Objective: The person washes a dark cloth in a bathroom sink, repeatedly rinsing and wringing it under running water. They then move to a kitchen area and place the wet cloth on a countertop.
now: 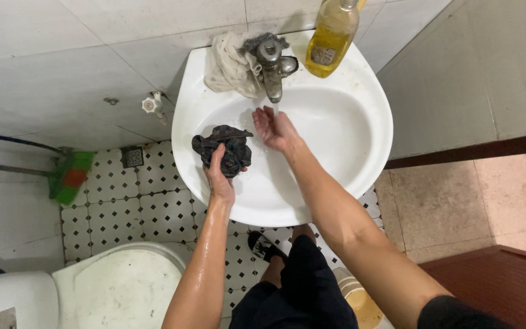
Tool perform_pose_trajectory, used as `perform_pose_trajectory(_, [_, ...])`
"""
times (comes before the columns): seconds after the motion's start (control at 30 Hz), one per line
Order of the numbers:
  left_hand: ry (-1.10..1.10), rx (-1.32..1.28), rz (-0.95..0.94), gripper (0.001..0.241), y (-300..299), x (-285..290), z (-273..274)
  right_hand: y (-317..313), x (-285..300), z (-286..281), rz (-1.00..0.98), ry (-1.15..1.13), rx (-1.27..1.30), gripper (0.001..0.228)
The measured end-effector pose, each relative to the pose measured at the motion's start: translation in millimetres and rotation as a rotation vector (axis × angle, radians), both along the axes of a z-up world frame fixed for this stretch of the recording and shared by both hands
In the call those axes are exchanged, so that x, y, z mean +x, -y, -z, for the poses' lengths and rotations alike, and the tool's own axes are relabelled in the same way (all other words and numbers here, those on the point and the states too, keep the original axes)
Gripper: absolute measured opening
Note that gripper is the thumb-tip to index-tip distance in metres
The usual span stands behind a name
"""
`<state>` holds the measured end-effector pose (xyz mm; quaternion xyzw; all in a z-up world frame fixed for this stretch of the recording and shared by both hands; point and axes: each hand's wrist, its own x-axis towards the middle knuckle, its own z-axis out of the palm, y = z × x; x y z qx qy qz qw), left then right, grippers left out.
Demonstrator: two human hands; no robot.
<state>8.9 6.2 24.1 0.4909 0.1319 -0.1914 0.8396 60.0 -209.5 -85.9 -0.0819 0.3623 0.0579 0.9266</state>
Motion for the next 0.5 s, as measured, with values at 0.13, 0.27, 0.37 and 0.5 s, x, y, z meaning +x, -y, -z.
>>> perform_pose_trajectory(0.13, [0.015,-0.013,0.027,0.041,2,-3,5,72,-10,-45,0.016,0.126,-0.233,0.032])
perform_pose_trajectory(0.27, [0.007,-0.004,0.06,0.045,14,-8,6,124,-63,-96,0.328,0.094,-0.644,0.045])
perform_pose_trajectory(0.37, [-0.008,0.005,0.101,0.05,26,-9,3,108,-107,-109,0.44,-0.154,-0.833,0.052])
perform_pose_trajectory(0.5, [-0.032,-0.022,0.133,0.059,32,-11,5,65,-122,-98,-0.018,-0.286,-0.904,0.05])
